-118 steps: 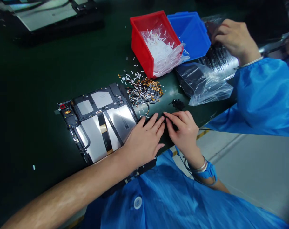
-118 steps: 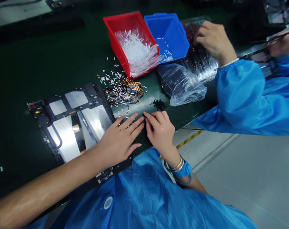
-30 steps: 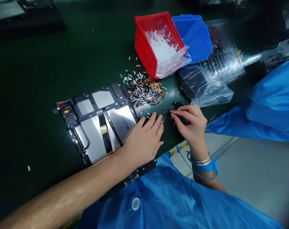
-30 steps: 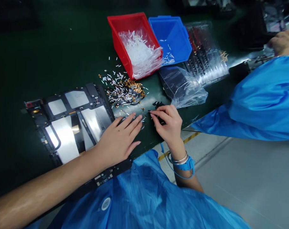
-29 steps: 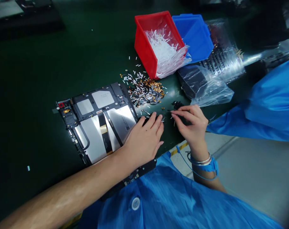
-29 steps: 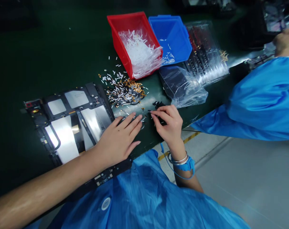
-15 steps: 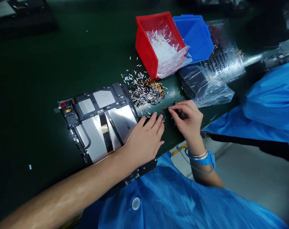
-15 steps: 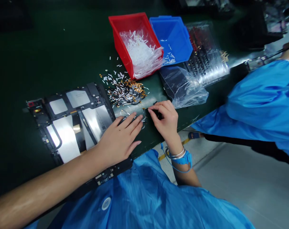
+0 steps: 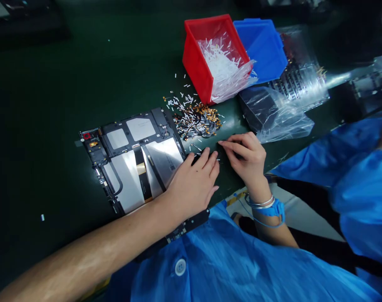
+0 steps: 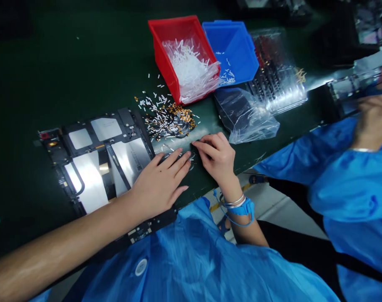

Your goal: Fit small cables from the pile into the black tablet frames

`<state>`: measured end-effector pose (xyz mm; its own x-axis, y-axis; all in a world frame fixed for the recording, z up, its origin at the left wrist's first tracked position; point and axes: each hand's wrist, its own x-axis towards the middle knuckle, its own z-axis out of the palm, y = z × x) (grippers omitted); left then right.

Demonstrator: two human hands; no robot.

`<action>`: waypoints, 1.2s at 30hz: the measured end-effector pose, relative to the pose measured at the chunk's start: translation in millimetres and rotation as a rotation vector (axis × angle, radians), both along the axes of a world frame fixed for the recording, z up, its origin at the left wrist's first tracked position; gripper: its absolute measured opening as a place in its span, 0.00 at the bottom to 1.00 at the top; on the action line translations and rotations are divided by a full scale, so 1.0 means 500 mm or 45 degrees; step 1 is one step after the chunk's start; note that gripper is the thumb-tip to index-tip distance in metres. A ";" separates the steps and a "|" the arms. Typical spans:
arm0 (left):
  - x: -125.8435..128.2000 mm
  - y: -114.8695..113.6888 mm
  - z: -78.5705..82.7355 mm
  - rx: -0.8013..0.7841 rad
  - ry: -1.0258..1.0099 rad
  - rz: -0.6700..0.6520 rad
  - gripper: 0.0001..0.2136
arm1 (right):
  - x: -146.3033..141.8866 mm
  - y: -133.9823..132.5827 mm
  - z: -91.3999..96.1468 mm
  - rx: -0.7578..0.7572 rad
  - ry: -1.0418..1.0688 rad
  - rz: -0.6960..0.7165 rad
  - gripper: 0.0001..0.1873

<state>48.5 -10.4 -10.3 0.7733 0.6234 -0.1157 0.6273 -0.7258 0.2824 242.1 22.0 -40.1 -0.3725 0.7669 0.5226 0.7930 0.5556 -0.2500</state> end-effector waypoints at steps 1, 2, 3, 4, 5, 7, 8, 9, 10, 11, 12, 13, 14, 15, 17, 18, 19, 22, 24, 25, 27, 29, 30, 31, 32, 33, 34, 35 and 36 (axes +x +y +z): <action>0.000 0.000 0.000 0.000 0.003 0.000 0.26 | 0.003 0.000 0.000 0.008 -0.026 0.014 0.11; -0.001 -0.001 0.001 -0.001 0.005 0.001 0.26 | 0.007 0.001 0.001 0.022 -0.058 0.036 0.13; -0.001 -0.001 0.002 -0.002 0.006 0.001 0.26 | 0.010 0.001 0.001 0.044 -0.094 0.063 0.15; -0.001 -0.001 0.003 -0.005 0.007 0.001 0.26 | 0.013 0.002 0.002 0.069 -0.132 0.087 0.16; 0.000 -0.001 0.004 -0.009 0.013 0.001 0.26 | 0.016 0.002 0.002 0.090 -0.171 0.105 0.18; 0.002 0.000 0.006 -0.023 0.030 -0.001 0.26 | 0.018 0.000 0.004 0.104 -0.251 0.112 0.19; 0.002 0.000 0.006 -0.030 0.036 -0.005 0.26 | 0.019 -0.002 0.005 0.096 -0.290 0.103 0.19; 0.003 0.000 0.006 -0.035 0.038 -0.006 0.26 | 0.018 -0.005 0.007 0.085 -0.325 0.090 0.19; 0.004 0.001 0.005 -0.036 0.037 -0.007 0.26 | 0.017 -0.008 0.008 0.075 -0.355 0.078 0.19; 0.005 0.001 0.004 -0.035 0.031 -0.006 0.26 | 0.016 -0.011 0.010 0.071 -0.377 0.068 0.18; 0.005 0.001 0.003 -0.030 0.022 -0.005 0.26 | 0.015 -0.014 0.012 0.077 -0.394 0.063 0.17; 0.005 0.001 0.002 -0.024 0.014 -0.003 0.26 | 0.014 -0.017 0.013 0.089 -0.407 0.061 0.17; 0.004 0.001 0.001 -0.017 0.007 -0.002 0.26 | 0.012 -0.018 0.014 0.105 -0.416 0.065 0.17; 0.003 0.001 0.001 -0.012 0.002 -0.002 0.26 | 0.011 -0.020 0.015 0.120 -0.426 0.069 0.16; 0.002 0.001 0.000 -0.005 -0.008 -0.002 0.26 | 0.010 -0.020 0.015 0.134 -0.430 0.064 0.16; 0.001 0.001 0.001 -0.003 -0.012 -0.001 0.26 | 0.009 -0.020 0.014 0.128 -0.413 0.056 0.16; 0.000 0.001 0.001 -0.002 -0.015 0.001 0.26 | 0.009 -0.020 0.012 0.112 -0.379 0.046 0.16; -0.001 0.001 0.005 -0.017 -0.005 0.000 0.26 | 0.009 -0.018 0.003 0.045 -0.219 0.028 0.16; -0.001 0.002 0.007 -0.035 0.014 -0.005 0.26 | 0.009 -0.017 -0.003 0.018 -0.142 0.035 0.16; 0.000 0.002 0.009 -0.041 0.023 -0.007 0.26 | 0.009 -0.017 -0.005 0.011 -0.124 0.038 0.16; 0.001 0.004 0.010 -0.051 0.040 -0.008 0.27 | 0.008 -0.017 -0.007 0.008 -0.107 0.040 0.17; 0.003 0.005 0.010 -0.059 0.054 -0.007 0.27 | 0.007 -0.017 -0.007 0.012 -0.095 0.032 0.18; 0.003 0.005 0.010 -0.061 0.059 -0.007 0.27 | 0.006 -0.017 -0.006 0.014 -0.090 0.032 0.19; 0.003 0.004 0.010 -0.062 0.062 -0.006 0.27 | 0.006 -0.016 -0.006 0.018 -0.088 0.035 0.19; 0.003 0.004 0.010 -0.062 0.064 -0.006 0.27 | 0.006 -0.015 -0.005 0.022 -0.091 0.041 0.18; 0.003 0.004 0.010 -0.062 0.064 -0.005 0.27 | 0.007 -0.015 -0.005 0.029 -0.100 0.047 0.18; 0.002 0.003 0.010 -0.063 0.065 -0.004 0.27 | 0.008 -0.014 -0.005 0.038 -0.119 0.051 0.17; 0.002 0.003 0.010 -0.065 0.065 -0.002 0.27 | 0.009 -0.014 -0.004 0.052 -0.148 0.052 0.17; 0.002 0.003 0.010 -0.070 0.064 0.000 0.27 | 0.009 -0.015 -0.004 0.073 -0.188 0.054 0.17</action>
<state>49.4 -8.9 -5.4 0.7656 0.6151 -0.1883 0.6417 -0.7101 0.2897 246.6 14.3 -41.9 -0.4797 0.7196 0.5021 0.7946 0.5990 -0.0993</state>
